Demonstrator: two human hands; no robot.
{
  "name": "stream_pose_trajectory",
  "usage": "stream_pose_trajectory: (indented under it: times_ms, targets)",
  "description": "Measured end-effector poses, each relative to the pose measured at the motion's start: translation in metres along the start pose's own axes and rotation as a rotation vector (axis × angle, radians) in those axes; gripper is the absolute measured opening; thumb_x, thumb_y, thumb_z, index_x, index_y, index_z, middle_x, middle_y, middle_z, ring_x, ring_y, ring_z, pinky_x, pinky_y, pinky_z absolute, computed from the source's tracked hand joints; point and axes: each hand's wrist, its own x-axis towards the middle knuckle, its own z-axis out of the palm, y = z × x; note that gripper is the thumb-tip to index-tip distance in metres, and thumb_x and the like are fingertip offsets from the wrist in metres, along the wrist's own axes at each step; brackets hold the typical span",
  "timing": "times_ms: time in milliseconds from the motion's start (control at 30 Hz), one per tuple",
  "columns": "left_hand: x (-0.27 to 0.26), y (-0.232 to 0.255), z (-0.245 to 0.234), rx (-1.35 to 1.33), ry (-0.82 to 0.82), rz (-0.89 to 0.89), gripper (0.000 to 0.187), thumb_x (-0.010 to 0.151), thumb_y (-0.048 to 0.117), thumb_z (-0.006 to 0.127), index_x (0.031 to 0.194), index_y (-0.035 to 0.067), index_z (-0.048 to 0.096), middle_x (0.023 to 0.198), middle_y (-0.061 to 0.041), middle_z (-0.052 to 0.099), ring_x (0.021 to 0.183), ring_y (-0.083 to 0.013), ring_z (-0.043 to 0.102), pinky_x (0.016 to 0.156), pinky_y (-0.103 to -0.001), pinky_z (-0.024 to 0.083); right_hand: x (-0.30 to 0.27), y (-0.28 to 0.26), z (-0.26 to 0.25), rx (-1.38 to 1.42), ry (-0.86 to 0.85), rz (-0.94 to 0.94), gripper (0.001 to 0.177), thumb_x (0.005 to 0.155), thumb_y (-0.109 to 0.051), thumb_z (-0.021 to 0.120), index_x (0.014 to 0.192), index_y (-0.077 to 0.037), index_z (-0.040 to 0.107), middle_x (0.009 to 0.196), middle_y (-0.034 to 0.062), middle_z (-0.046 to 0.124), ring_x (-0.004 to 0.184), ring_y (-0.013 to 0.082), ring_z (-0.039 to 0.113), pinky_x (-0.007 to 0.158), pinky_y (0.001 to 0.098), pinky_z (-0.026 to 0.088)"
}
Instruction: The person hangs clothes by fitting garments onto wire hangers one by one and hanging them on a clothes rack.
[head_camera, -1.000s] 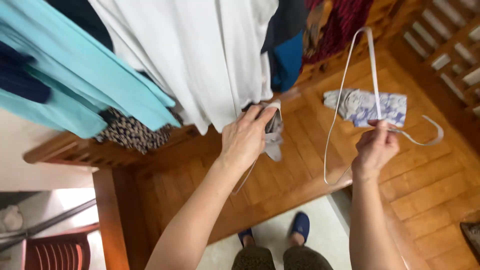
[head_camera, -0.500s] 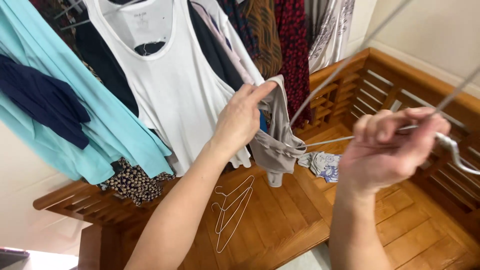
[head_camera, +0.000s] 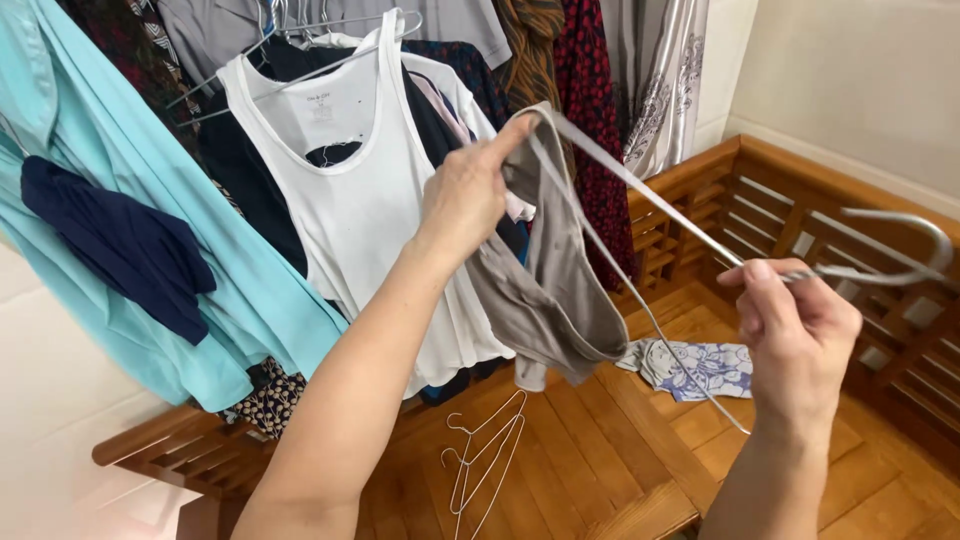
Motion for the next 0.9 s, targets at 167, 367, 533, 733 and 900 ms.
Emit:
stream_pose_trajectory:
  times_ms: [167,367,533,733,900]
  targets:
    - [0.005,-0.02,0.009,-0.001,0.146,0.154,0.05,0.095,-0.006,0.053,0.132,0.024,0.068,0.111,-0.009,0.071,0.099,-0.0341,0.071,0.082,-0.045,0.057,0.009,0.011,0.016,-0.246,-0.145,0.116,0.025,0.099,-0.023,0.067,0.096,0.0,0.076,0.071,-0.0041,0.057,0.064,0.0046,0.044,0.054,0.0225,0.033]
    - [-0.021,0.003,0.015,-0.023,-0.074,0.187,0.038,0.093,0.002,0.056,0.124,0.02,0.071,0.14,-0.009,0.062,0.092,-0.0343,0.072,0.082,-0.044,0.059,0.023,0.025,0.086,-0.4,-0.113,0.075,0.028,0.099,-0.027,0.066,0.094,-0.003,0.079,0.062,-0.0033,0.057,0.056,0.0046,0.047,0.05,0.0237,0.037]
    - [-0.031,-0.012,-0.014,-0.261,-0.134,0.3,0.021,0.093,0.02,0.072,0.114,0.022,0.075,0.149,-0.009,0.057,0.109,-0.0285,0.073,0.086,-0.039,0.06,0.041,0.012,0.099,-0.23,-0.08,-0.022,0.025,0.104,-0.023,0.066,0.094,-0.003,0.076,0.064,-0.006,0.052,0.056,0.0023,0.041,0.049,0.0224,0.029]
    - [-0.01,-0.018,-0.025,0.267,0.369,0.576,0.029,0.082,0.025,0.073,0.111,0.019,0.073,0.104,-0.003,0.07,0.103,-0.0249,0.07,0.099,-0.051,0.048,0.056,-0.012,0.086,-0.19,-0.236,-0.121,0.023,0.105,-0.018,0.069,0.092,0.0,0.073,0.067,-0.0079,0.056,0.058,0.0022,0.041,0.052,0.022,0.028]
    - [0.007,-0.016,-0.006,0.146,0.069,0.428,0.016,0.093,0.019,0.071,0.108,0.021,0.075,0.087,0.001,0.072,0.086,-0.0231,0.071,0.078,-0.041,0.054,0.057,-0.013,0.079,-0.739,0.078,-0.754,0.019,0.108,-0.013,0.075,0.114,0.005,0.069,0.09,0.0033,0.067,0.084,0.0151,0.061,0.076,0.0312,0.048]
